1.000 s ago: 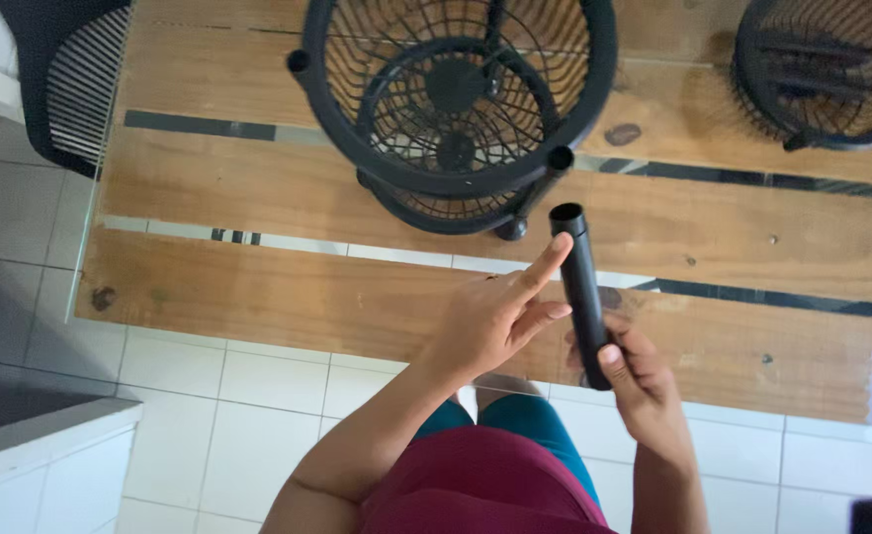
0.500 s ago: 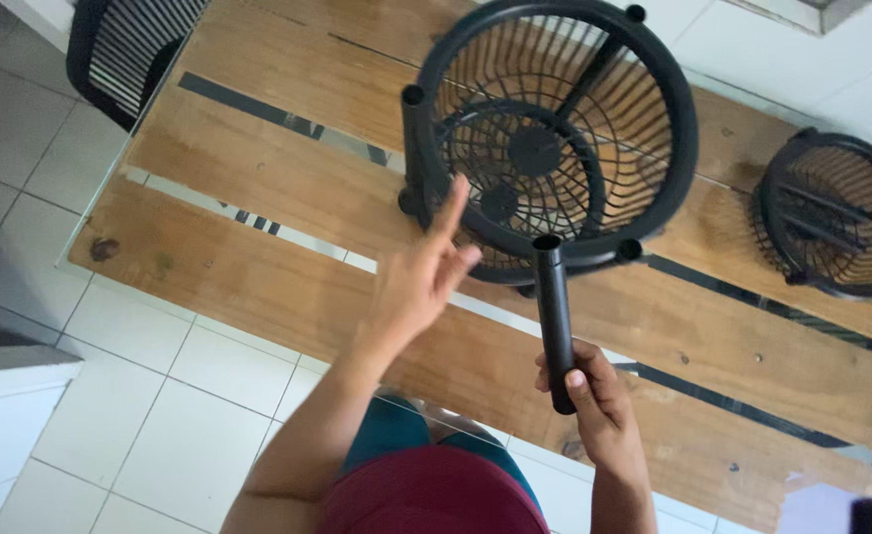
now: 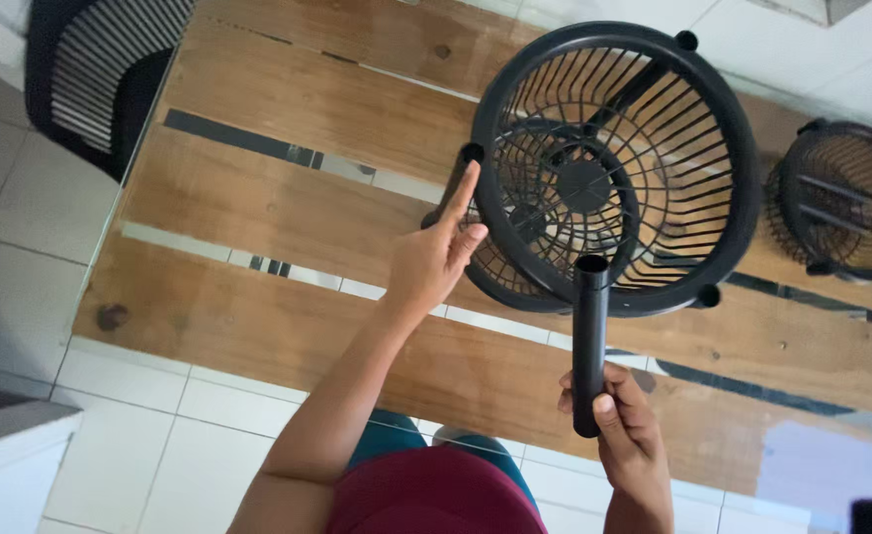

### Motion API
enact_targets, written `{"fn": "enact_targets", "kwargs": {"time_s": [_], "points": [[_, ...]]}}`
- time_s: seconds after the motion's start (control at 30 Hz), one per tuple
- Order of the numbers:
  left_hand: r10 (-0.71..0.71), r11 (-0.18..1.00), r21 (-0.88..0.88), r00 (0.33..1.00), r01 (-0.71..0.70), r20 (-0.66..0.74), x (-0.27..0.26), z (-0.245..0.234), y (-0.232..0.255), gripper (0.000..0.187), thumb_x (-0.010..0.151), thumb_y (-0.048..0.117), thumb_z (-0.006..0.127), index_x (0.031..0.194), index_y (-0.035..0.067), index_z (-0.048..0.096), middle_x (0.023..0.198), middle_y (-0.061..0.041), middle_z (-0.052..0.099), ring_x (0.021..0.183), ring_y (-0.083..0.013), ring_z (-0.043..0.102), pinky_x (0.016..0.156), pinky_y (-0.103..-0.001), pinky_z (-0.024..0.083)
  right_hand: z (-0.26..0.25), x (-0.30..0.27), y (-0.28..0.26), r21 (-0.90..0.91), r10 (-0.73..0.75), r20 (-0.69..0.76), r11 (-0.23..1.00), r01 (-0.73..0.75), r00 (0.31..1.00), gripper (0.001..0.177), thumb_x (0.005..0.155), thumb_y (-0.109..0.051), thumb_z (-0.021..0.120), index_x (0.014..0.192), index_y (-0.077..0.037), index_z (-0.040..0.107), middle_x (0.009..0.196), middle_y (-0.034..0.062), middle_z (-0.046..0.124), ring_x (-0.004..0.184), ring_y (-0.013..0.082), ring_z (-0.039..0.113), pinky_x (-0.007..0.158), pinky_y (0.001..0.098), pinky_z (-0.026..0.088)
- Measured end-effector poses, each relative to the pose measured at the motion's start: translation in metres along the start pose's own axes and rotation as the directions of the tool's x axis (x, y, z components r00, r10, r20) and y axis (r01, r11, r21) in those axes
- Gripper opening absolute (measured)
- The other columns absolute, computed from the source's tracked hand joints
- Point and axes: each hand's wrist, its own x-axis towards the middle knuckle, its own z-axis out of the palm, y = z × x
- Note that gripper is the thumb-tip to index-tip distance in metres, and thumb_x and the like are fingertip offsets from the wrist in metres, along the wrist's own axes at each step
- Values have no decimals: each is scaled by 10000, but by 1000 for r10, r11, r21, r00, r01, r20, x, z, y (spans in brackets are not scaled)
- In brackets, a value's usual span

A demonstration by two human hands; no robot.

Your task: The person assembles a black metal plant stand on a wooden table. They attach the circular base to the vertical pole, then add the middle and top tiers, securing each with a knob. The stand is left upright on the table after assembly.

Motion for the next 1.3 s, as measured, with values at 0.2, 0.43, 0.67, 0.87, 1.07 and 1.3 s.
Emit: {"fn": "enact_targets", "kwargs": {"time_s": [0.2,0.43,0.67,0.87,1.07,1.3], "points": [[46,999,-6,996,-45,82,2,-3,-17,647,1071,527,500,1639,307,283,558,22,522,457,-100,521,443,-284,412,35,-1,-3,-40,24,-67,999,-27,997,403,1075,-305,533,1280,39,585,1093,125,680,945,188,635,864,341,490],[28,984,-174,999,-24,18,9,-6,-39,539,1067,401,633,1551,233,466,607,11,544,485,-143,542,489,-285,421,45,14,-26,-240,93,-147,962,-127,985,359,1074,-277,521,1221,27,644,979,113,711,928,163,654,844,306,498],[117,898,-431,992,-90,38,58,0,-82,483,1006,361,732,1352,63,572,1198,-84,680,1128,-203,643,912,-330,548,25,91,-92,-751,-104,-86,660,4,991,357,999,-210,656,1279,6,609,905,60,694,780,122,649,683,265,526],[192,842,-540,933,2,304,76,19,-103,472,964,388,772,1299,88,629,1177,-78,695,1104,-236,686,944,-374,557,33,153,-144,-931,-67,66,354,86,996,359,979,-236,687,1244,5,652,890,116,679,702,151,657,600,292,505],[171,809,-575,888,122,428,85,47,-114,646,820,511,809,1220,63,571,983,-62,748,951,-205,741,839,-349,554,42,172,-159,-982,19,25,190,21,999,417,937,-280,705,1272,-36,657,931,132,714,630,179,678,563,314,519],[230,892,-445,928,-79,295,91,43,-100,581,749,548,871,943,56,630,735,-134,691,743,-314,736,657,-368,531,31,174,-175,-983,25,58,173,53,998,424,929,-272,701,1281,-42,645,975,113,704,720,183,694,606,311,540]]}}
